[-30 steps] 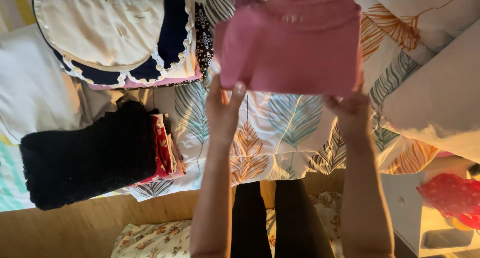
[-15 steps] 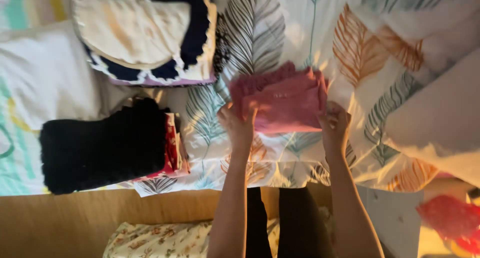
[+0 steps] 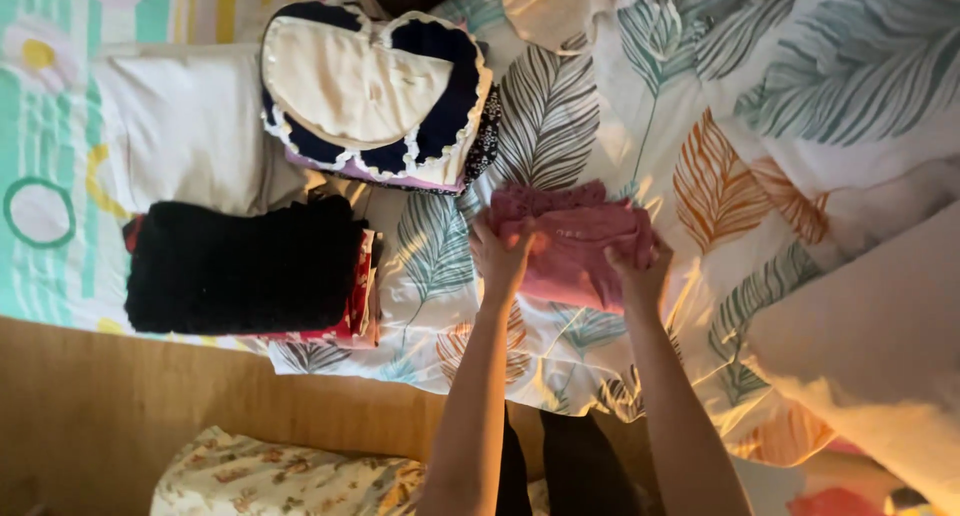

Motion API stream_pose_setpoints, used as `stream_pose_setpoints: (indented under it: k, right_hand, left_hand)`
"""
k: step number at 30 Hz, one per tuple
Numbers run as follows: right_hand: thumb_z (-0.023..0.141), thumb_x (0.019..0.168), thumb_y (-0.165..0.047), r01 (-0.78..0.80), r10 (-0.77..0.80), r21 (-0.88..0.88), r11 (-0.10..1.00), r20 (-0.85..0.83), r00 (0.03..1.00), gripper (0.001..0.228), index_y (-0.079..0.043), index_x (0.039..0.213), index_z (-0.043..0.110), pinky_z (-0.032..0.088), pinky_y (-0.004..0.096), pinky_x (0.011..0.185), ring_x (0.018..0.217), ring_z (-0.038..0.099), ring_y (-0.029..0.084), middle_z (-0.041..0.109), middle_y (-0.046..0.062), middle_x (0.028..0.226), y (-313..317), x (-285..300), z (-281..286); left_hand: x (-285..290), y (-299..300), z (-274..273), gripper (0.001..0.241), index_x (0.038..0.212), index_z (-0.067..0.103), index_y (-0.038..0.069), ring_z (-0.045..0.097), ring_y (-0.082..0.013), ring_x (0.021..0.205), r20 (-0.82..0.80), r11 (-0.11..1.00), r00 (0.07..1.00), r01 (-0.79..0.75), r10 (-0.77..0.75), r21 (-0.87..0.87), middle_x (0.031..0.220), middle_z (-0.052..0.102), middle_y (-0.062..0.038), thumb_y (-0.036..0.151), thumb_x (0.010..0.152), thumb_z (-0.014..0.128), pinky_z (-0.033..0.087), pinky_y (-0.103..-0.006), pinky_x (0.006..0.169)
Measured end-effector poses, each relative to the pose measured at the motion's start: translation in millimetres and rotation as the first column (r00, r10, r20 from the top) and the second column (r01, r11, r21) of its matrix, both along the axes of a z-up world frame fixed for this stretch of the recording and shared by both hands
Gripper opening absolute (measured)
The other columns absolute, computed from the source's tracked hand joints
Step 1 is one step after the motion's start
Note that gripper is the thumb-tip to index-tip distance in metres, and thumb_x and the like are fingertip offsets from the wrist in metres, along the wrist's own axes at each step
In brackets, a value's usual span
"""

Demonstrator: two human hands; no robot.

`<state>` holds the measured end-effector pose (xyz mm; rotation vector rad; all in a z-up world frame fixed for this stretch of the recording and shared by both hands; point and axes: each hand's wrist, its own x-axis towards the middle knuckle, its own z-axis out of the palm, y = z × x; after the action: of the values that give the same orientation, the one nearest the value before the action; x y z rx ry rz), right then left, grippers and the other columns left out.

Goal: The person folds a pink top on a bed. They smooth the fabric, fold the sides inward, and then fold the garment in half to create a neat stack.

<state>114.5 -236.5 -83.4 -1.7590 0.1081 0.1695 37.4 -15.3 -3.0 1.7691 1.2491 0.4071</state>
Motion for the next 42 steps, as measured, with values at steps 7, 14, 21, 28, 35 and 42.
stream_pose_setpoints:
  k: [7, 14, 21, 28, 35, 42]
  right_hand:
    - [0.082, 0.083, -0.015, -0.028, 0.11, 0.189, 0.982, -0.443, 0.889, 0.045, -0.001, 0.123, 0.07, 0.055, 0.031, 0.086, 0.098, 0.067, 0.016, 0.073, 0.006, 0.113, -2.2, 5.8, 63.7]
    - [0.075, 0.094, -0.014, -0.124, 0.169, 0.24, 0.963, -0.178, 0.969, 0.031, -0.004, 0.121, 0.067, 0.052, 0.027, 0.085, 0.096, 0.062, 0.009, 0.069, 0.0, 0.108, 69.2, -4.3, 180.1]
    - [0.071, 0.098, -0.007, -0.235, 0.177, 0.393, 0.889, 0.179, 0.968, 0.039, -0.004, 0.133, 0.055, 0.048, 0.024, 0.095, 0.106, 0.058, 0.009, 0.063, -0.002, 0.117, 200.1, 14.0, 261.5]
    - [0.075, 0.1, -0.01, -0.13, 0.102, 0.313, 0.941, 0.106, 0.989, 0.025, -0.006, 0.113, 0.054, 0.045, 0.025, 0.079, 0.086, 0.051, 0.008, 0.058, -0.001, 0.096, 288.3, 29.1, 204.3]
    - [0.079, 0.094, -0.014, -0.015, 0.014, 0.05, 0.999, 0.015, 1.0, 0.029, -0.005, 0.104, 0.054, 0.041, 0.03, 0.067, 0.075, 0.044, 0.011, 0.051, -0.001, 0.088, 295.3, 23.3, 161.5]
    - [0.061, 0.094, 0.008, -0.046, 0.035, 0.562, 0.826, 0.031, 0.999, 0.052, -0.008, 0.142, 0.051, 0.049, 0.028, 0.101, 0.117, 0.06, 0.011, 0.063, -0.001, 0.131, 248.7, -24.4, 243.1]
  left_hand:
    - [-25.1, -7.7, 6.4, 0.063, 0.119, 0.064, 0.006, 0.069, -0.045, 0.102, -0.087, 0.972, 0.986, 0.121, -0.14, -0.2, 0.106, 0.073, -0.026, 0.051, 0.08, 0.082, 0.055, -0.0504, 0.084]
    - [-36.5, 44.8, 138.6, 0.042, 0.122, 0.065, 0.007, 0.065, -0.0362, 0.07, 0.053, 0.995, 0.996, 0.07, -0.066, -0.074, 0.075, 0.068, -0.019, 0.034, 0.09, 0.072, 0.049, -0.0472, 0.06]
    - [-17.2, 177.5, 237.1, 0.021, 0.1, 0.062, 0.002, 0.058, -0.0194, 0.078, 0.382, 0.945, 0.891, 0.131, -0.245, 0.301, 0.085, 0.066, -0.013, 0.018, 0.098, 0.074, 0.049, -0.0348, 0.071]
    - [14.4, 277.0, 195.3, 0.031, 0.116, 0.061, 0.0, 0.07, -0.0351, 0.09, 0.383, 0.936, 0.877, 0.176, -0.29, 0.305, 0.099, 0.071, -0.022, 0.025, 0.101, 0.071, 0.055, -0.043, 0.083]
    - [15.6, 295.1, 169.4, 0.05, 0.129, 0.055, 0.0, 0.067, -0.0479, 0.102, 0.144, 0.961, 0.961, 0.21, -0.237, 0.181, 0.108, 0.071, -0.03, 0.031, 0.095, 0.075, 0.053, -0.0505, 0.083]
    - [-43.6, 242.6, 214.5, 0.043, 0.132, 0.052, -0.003, 0.063, -0.0266, 0.105, 0.417, 0.953, 0.863, 0.208, -0.284, 0.219, 0.114, 0.066, -0.018, 0.014, 0.098, 0.073, 0.051, -0.0365, 0.095]
